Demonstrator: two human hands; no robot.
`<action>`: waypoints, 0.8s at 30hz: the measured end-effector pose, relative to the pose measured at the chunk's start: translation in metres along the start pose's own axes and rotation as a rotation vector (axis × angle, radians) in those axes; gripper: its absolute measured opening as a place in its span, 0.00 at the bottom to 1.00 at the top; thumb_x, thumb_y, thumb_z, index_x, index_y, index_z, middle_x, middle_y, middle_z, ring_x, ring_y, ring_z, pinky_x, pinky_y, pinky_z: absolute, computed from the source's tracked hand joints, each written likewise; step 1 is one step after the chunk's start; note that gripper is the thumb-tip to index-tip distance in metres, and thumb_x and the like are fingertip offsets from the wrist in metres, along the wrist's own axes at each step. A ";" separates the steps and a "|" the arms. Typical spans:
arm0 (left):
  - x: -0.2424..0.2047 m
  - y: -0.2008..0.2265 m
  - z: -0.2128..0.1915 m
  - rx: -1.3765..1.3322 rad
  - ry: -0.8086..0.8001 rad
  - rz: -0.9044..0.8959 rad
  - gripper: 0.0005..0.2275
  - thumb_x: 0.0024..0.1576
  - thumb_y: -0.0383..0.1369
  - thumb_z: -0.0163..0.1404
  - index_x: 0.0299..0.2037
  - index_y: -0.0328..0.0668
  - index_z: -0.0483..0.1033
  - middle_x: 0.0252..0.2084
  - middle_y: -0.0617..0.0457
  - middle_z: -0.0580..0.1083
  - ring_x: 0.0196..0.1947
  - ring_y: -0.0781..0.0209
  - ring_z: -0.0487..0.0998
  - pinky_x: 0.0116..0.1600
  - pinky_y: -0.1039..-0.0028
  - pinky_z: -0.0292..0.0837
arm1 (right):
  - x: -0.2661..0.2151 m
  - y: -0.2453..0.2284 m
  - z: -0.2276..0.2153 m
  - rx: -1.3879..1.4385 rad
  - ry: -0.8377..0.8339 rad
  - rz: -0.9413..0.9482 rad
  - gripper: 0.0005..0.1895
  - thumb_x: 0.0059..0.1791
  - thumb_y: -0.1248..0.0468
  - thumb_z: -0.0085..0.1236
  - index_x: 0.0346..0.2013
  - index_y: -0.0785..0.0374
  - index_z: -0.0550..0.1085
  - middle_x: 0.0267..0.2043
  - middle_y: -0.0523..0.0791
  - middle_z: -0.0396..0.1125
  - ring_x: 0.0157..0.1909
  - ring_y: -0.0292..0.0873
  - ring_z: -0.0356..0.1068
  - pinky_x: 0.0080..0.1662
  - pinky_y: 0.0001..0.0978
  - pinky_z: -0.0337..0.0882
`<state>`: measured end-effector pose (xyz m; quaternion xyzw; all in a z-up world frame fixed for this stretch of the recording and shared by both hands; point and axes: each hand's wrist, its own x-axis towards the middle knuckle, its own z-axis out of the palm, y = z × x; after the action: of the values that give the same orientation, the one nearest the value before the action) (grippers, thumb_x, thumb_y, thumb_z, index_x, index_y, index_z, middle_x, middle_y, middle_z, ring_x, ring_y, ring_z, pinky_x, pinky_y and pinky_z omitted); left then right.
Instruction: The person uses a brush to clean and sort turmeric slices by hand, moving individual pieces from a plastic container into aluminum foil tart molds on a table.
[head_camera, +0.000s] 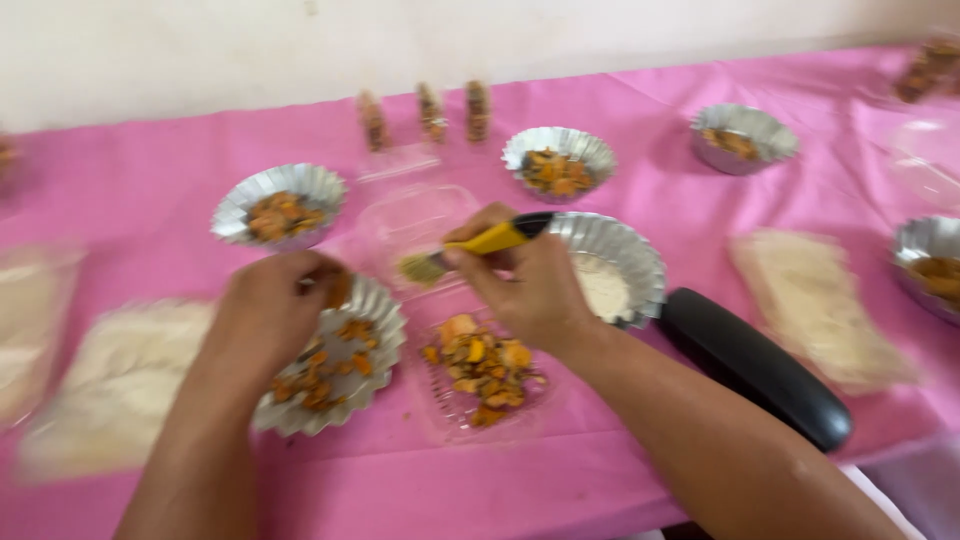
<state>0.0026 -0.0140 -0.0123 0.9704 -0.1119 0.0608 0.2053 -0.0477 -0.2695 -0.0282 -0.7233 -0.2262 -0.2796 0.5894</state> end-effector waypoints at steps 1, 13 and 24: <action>-0.002 0.004 -0.001 -0.056 -0.015 0.023 0.14 0.59 0.33 0.47 0.51 0.50 0.83 0.47 0.46 0.81 0.53 0.42 0.80 0.59 0.50 0.72 | 0.000 0.000 -0.002 -0.038 0.000 -0.008 0.06 0.51 0.70 0.62 0.41 0.67 0.75 0.37 0.54 0.74 0.43 0.51 0.80 0.44 0.40 0.82; 0.002 0.008 0.004 -0.249 0.007 -0.012 0.13 0.54 0.31 0.48 0.44 0.51 0.85 0.36 0.49 0.82 0.45 0.45 0.83 0.52 0.59 0.77 | -0.003 -0.003 -0.003 -0.017 -0.051 -0.009 0.07 0.54 0.75 0.58 0.42 0.73 0.68 0.42 0.59 0.75 0.41 0.49 0.79 0.47 0.41 0.81; -0.002 0.015 -0.003 -0.378 -0.043 -0.025 0.11 0.57 0.28 0.50 0.47 0.39 0.83 0.32 0.44 0.81 0.35 0.51 0.85 0.43 0.64 0.81 | -0.004 -0.015 0.000 -0.027 -0.030 0.020 0.06 0.55 0.76 0.56 0.43 0.74 0.68 0.43 0.60 0.74 0.44 0.49 0.78 0.48 0.40 0.80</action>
<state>-0.0030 -0.0253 -0.0038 0.9169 -0.1138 0.0155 0.3821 -0.0603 -0.2660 -0.0203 -0.7375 -0.2241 -0.2658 0.5789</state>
